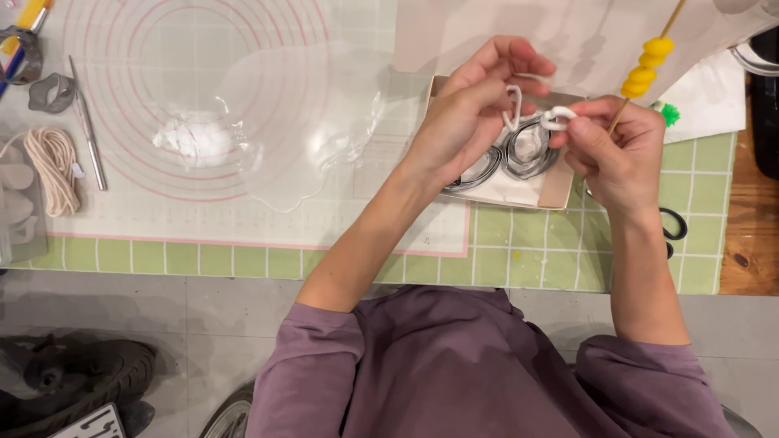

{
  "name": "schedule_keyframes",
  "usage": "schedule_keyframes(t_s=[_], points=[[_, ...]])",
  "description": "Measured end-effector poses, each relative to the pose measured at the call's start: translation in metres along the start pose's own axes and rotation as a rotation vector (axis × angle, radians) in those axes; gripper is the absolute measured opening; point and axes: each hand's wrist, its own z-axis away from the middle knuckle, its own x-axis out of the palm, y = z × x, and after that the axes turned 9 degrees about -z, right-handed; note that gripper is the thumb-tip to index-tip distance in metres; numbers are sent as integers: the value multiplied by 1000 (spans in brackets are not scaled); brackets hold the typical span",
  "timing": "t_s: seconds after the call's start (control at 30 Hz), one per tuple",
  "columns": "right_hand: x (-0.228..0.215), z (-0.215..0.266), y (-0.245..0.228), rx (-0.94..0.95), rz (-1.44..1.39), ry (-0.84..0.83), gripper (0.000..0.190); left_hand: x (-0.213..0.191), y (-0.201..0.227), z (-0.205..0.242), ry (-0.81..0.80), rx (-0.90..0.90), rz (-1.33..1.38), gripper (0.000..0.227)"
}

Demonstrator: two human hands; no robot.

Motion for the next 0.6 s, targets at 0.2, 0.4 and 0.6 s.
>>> schedule_keyframes(t_s=[0.2, 0.4, 0.6], points=[[22, -4, -12, -1, 48, 4, 11, 2, 2, -1, -91, 110, -24, 38], [21, -4, -9, -40, 33, 27, 14, 11, 4, 0, -197, 155, -52, 37], [23, -3, -6, -62, 8, 22, 18, 25, -1, 3, -184, 217, -17, 37]])
